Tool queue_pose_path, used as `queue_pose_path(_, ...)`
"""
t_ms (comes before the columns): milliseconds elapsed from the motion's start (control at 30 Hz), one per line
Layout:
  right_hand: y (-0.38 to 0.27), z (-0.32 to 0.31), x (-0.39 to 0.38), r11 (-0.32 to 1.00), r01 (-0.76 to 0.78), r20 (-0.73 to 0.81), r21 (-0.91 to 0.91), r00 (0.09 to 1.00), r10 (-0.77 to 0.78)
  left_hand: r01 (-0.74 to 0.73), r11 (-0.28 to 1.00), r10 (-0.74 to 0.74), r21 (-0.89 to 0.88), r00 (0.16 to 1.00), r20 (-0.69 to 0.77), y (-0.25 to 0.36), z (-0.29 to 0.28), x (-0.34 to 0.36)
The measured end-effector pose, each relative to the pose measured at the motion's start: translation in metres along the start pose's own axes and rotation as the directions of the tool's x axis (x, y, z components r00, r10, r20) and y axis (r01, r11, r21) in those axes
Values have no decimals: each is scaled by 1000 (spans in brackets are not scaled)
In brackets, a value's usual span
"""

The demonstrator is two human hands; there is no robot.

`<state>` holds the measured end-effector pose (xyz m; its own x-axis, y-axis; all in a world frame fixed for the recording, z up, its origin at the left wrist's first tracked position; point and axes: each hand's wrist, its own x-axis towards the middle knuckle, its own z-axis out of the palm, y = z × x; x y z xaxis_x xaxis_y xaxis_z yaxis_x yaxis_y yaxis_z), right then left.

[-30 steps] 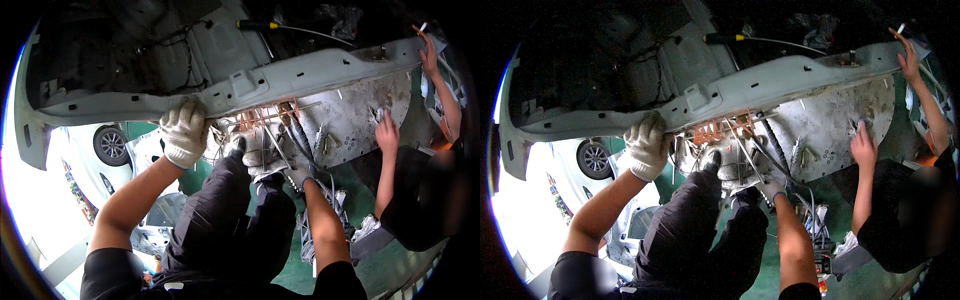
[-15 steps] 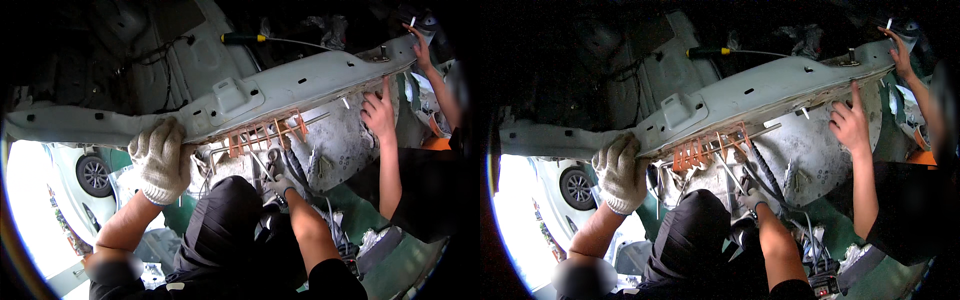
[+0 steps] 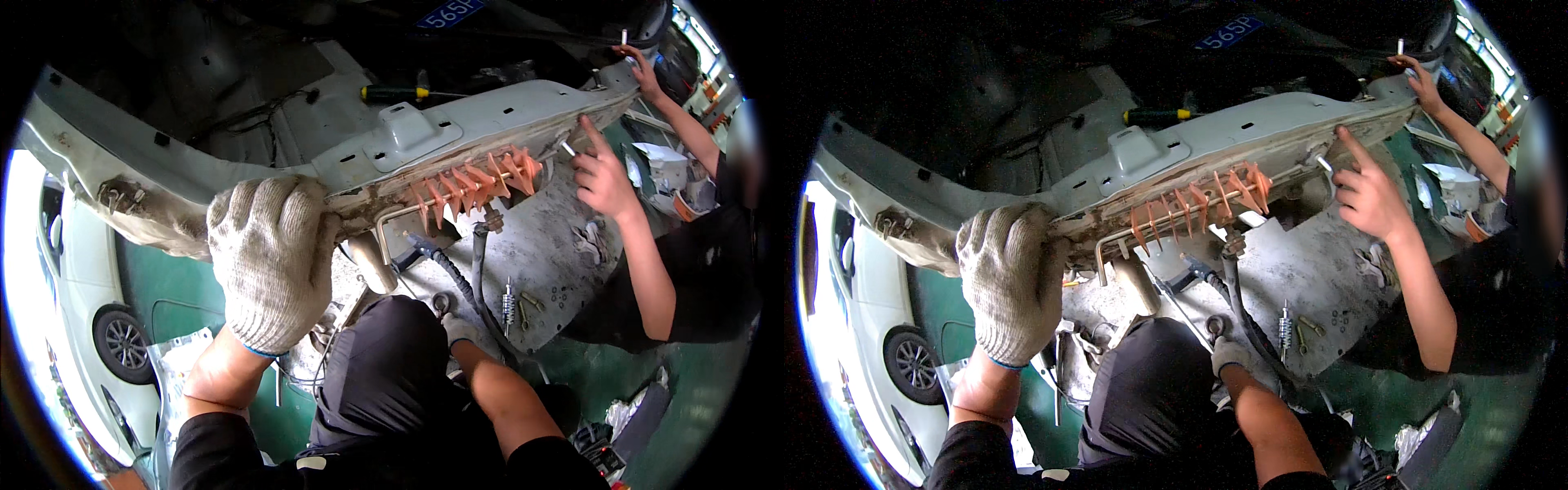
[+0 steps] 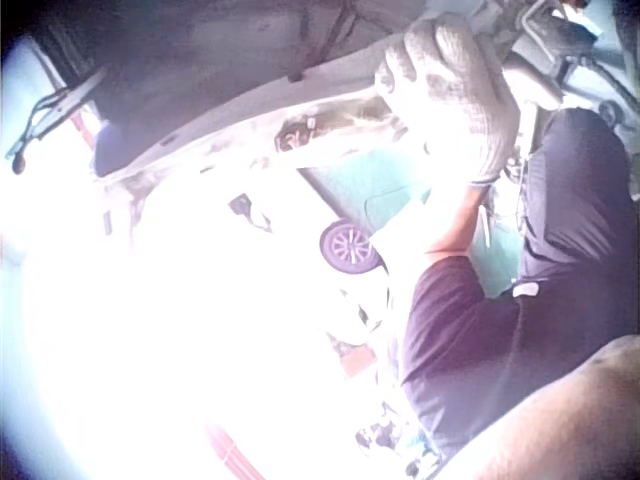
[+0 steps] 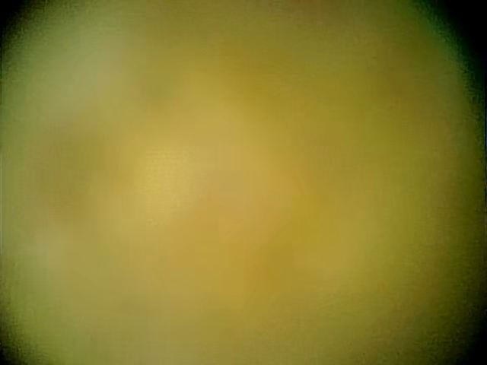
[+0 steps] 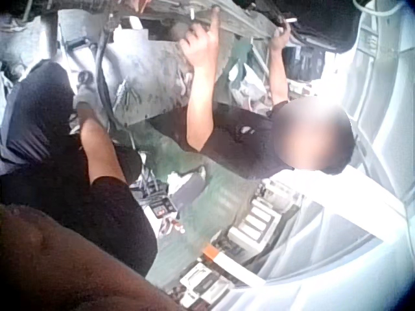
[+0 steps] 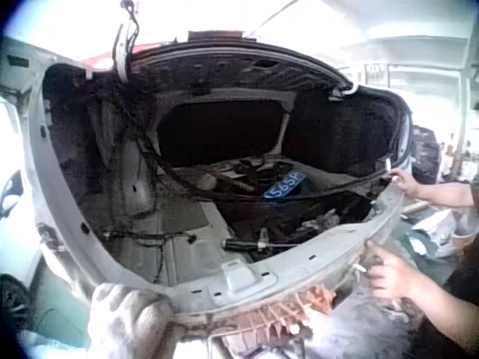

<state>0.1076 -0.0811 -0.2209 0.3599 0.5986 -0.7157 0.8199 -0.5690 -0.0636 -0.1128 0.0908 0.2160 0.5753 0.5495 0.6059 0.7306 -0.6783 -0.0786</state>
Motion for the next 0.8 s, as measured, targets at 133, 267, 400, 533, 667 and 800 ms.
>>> queue_pose_path(133, -7, 3, -11, 998, 61, -38, -23, 997, -62, 4, 999, -4, -38, 1000, 3, -5, 0, -8)
queue_pose_path(267, -1, 9, -3, 994, 105, -17, -7, 994, -106, -7, 1000, 7, -31, 1000, 14, -4, 0, -7)
queue_pose_path(400, -6, -5, -9, 996, 82, -11, 20, 997, -82, -6, 998, 7, -57, 1000, 14, -6, -1, -7)
queue_pose_path(533, 3, -14, -8, 997, 74, -30, -16, 997, -74, -22, 997, 24, -70, 1000, 20, -9, 0, -8)
queue_pose_path(667, 20, -9, 5, 997, 64, -96, -38, 993, -68, -54, 993, 54, -102, 999, -3, -17, 0, -14)
queue_pose_path(800, 36, 9, 24, 992, 82, -93, -98, 991, -91, -121, 978, 123, -168, 992, 0, -21, -8, -14)
